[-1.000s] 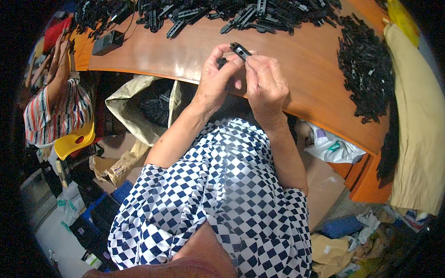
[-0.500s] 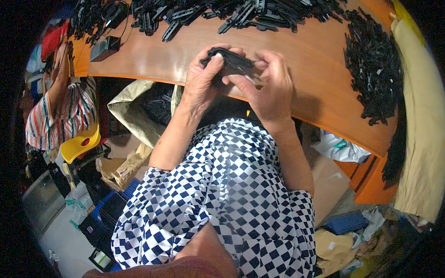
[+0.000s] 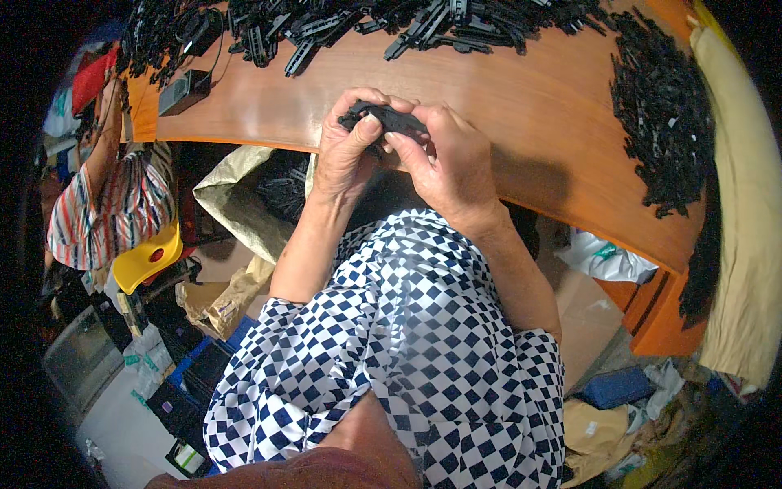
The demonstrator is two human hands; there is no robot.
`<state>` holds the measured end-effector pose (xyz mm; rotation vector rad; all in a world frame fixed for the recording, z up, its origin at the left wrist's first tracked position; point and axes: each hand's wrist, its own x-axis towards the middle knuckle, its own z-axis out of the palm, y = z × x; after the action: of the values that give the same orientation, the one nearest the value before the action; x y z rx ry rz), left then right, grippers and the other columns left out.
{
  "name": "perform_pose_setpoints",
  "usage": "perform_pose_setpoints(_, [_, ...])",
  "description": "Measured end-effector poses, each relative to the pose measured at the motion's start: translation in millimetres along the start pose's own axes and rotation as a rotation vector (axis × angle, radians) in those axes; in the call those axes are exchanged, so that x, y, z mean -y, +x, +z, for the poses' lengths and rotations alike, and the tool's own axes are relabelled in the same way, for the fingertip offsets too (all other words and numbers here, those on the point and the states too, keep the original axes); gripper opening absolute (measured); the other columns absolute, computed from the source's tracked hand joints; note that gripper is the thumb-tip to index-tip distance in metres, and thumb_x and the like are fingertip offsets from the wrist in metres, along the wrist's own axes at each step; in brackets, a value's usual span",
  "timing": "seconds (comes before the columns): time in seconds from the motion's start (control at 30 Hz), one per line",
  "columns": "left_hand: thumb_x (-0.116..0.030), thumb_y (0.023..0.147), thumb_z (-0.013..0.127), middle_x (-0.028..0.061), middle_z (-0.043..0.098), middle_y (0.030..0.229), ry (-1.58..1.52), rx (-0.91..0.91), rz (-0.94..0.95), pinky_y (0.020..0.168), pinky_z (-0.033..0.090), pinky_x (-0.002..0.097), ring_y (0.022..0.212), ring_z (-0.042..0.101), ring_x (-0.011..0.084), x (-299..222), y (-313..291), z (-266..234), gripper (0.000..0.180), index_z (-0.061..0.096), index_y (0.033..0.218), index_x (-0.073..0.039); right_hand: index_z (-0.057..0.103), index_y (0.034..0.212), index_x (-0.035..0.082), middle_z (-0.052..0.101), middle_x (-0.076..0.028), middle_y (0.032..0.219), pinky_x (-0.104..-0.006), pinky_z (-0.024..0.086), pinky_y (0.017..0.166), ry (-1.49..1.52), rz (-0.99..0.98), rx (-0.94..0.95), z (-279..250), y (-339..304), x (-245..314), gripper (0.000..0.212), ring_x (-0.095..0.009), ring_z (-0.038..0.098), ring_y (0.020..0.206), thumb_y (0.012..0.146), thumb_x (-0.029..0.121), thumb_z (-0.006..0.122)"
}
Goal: The person retrieves plastic components from a bag and the table, assembles the pieces together by hand, and places the assembled parts onto the table.
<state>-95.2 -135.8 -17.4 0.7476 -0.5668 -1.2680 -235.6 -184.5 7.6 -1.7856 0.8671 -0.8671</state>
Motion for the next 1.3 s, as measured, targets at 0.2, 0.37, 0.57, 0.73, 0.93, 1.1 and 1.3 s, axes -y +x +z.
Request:
perform_pose_setpoints(0.2, [-0.016,0.083,0.071,0.0154,0.065,0.108,-0.108,0.000,-0.081,0.061,0.050,0.0215,0.066,0.057,0.0102,-0.7,-8.3,-2.1,0.033,0.058,0.110,-0.003,0.057,0.096,0.002,0.065,-0.014,0.087,-0.0383,0.052,0.064,-0.130,-0.167,-0.036,3.0,-7.1,-2.0,0.022,-0.032,0.065,0.073,0.078,0.007,0.070])
perform_pose_setpoints(0.37, [-0.020,0.083,0.071,0.0166,0.063,0.111,-0.160,0.026,-0.095,0.061,0.050,0.0228,0.069,0.058,0.0116,-4.8,-15.4,2.0,0.041,0.054,0.116,-0.003,0.058,0.098,0.003,0.065,-0.012,0.082,-0.0377,0.052,0.064,-0.251,-0.184,0.012,0.2,-8.9,2.7,0.021,-0.030,0.065,0.072,0.081,0.011,0.068])
perform_pose_setpoints(0.57, [-0.012,0.087,0.062,0.0093,0.066,0.102,0.412,-0.271,-0.096,0.068,0.048,0.0243,0.078,0.058,0.0107,-38.3,-39.1,-24.1,0.024,0.058,0.109,-0.004,0.053,0.116,0.005,0.063,-0.014,0.097,-0.0394,0.051,0.071,-0.159,-0.124,0.229,-13.3,-15.5,-7.6,0.047,-0.029,0.065,0.081,0.078,0.022,0.073])
perform_pose_setpoints(0.73, [-0.006,0.086,0.061,0.0098,0.065,0.105,1.320,-0.237,-0.016,0.089,0.045,0.0299,0.100,0.059,0.0168,-95.1,-90.0,-85.5,0.026,0.059,0.111,0.001,0.052,0.114,0.002,0.059,-0.014,0.097,-0.0370,0.051,0.067,-0.421,-0.068,0.000,-80.4,-21.2,-54.9,0.040,-0.029,0.062,0.081,0.082,0.020,0.068])
perform_pose_setpoints(0.93, [-0.009,0.087,0.063,0.0103,0.066,0.100,1.529,-0.408,0.187,0.083,0.047,0.0308,0.093,0.062,0.0194,-109.7,-84.1,-95.2,0.022,0.062,0.107,-0.001,0.059,0.106,0.007,0.057,-0.012,0.096,-0.0395,0.048,0.077,-1.044,-0.093,-0.236,-178.7,-13.0,-82.5,0.024,-0.030,0.057,0.091,0.082,0.010,0.063])
perform_pose_setpoints(1.1, [-0.013,0.086,0.064,0.0138,0.066,0.092,1.699,-0.268,0.378,0.070,0.052,0.0325,0.082,0.065,0.0229,-100.0,-11.5,-82.5,0.019,0.063,0.101,-0.002,0.057,0.102,0.004,0.054,-0.015,0.095,-0.0424,0.047,0.075,-1.405,-0.068,-0.080,-211.5,-5.0,-74.6,0.021,-0.034,0.055,0.091,0.084,0.013,0.061])
perform_pose_setpoints(1.3, [-0.014,0.084,0.065,0.0137,0.061,0.090,1.900,-0.273,0.373,0.070,0.050,0.0385,0.081,0.063,0.0316,-97.9,28.7,-72.7,0.020,0.060,0.101,-0.005,0.055,0.094,0.003,0.055,-0.014,0.091,-0.0409,0.045,0.073,-1.280,-0.123,-0.109,-233.5,14.9,-86.9,0.011,-0.033,0.056,0.086,0.089,0.013,0.056])
